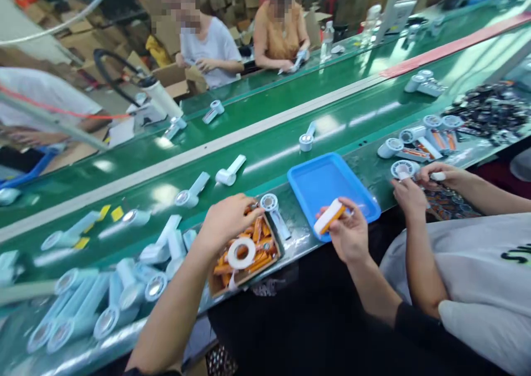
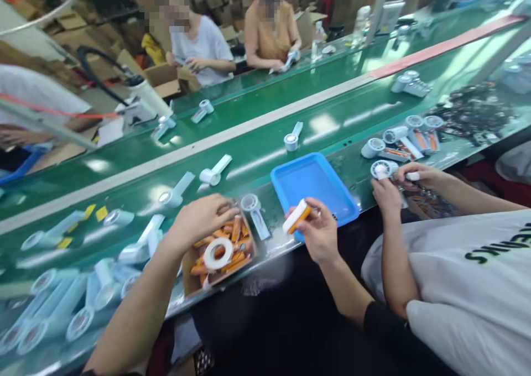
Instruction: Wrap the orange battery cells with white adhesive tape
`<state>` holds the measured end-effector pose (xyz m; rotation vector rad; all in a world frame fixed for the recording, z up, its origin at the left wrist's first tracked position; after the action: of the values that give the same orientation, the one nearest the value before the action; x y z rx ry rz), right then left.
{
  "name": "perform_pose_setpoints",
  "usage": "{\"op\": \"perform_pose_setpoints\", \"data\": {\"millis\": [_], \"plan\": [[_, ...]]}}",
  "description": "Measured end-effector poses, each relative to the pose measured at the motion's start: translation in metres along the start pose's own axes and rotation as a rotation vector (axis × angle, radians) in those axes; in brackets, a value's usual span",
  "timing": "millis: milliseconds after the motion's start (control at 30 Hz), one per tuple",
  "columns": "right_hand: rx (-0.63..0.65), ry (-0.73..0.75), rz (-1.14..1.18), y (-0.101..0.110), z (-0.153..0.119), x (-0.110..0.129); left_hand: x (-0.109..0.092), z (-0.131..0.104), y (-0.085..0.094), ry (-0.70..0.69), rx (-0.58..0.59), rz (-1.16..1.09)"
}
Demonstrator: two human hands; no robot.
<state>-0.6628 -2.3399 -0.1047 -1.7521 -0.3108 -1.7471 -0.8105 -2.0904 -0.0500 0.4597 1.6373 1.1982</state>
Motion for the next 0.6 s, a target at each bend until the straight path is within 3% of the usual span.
{"op": "perform_pose_setpoints", "data": {"millis": [100, 167, 233, 267, 333, 400, 500, 600], "plan": [[0.048, -0.117, 0.087, 0.003, -0.017, -0.022, -0.059, 0.144, -0.035, -0.089, 0.000, 0.127], [0.072, -0.144, 0.081, 0.003, -0.023, -0.028, -0.096, 0.231, -0.068, -0.015, 0.067, 0.160], [0.106, -0.148, 0.059, 0.005, -0.024, -0.029, -0.120, 0.291, -0.100, 0.043, 0.214, 0.212], [0.118, -0.151, 0.047, 0.007, -0.024, -0.029, -0.126, 0.310, -0.110, 0.051, 0.269, 0.232], [0.108, -0.141, 0.018, 0.015, -0.020, -0.027, -0.122, 0.324, -0.117, 0.023, 0.329, 0.253], [0.047, -0.082, -0.020, 0.027, -0.012, -0.017, -0.098, 0.312, -0.111, -0.005, 0.375, 0.260], [-0.081, 0.104, -0.119, 0.034, 0.013, 0.016, -0.042, 0.264, -0.090, -0.150, 0.414, 0.319], [-0.169, 0.351, -0.363, 0.011, 0.063, 0.055, 0.015, 0.213, -0.067, -0.244, 0.393, 0.357]]}}
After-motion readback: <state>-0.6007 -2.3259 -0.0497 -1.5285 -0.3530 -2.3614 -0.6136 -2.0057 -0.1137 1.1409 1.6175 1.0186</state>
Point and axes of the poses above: each hand's wrist, its own z-axis towards the middle knuckle, its own y-axis out of the back of the hand, x = y × z, the point moved 6 cm from there along z, towards the middle knuckle, and after that the axes turned 11 degrees about -z, right-handed, at the moved point
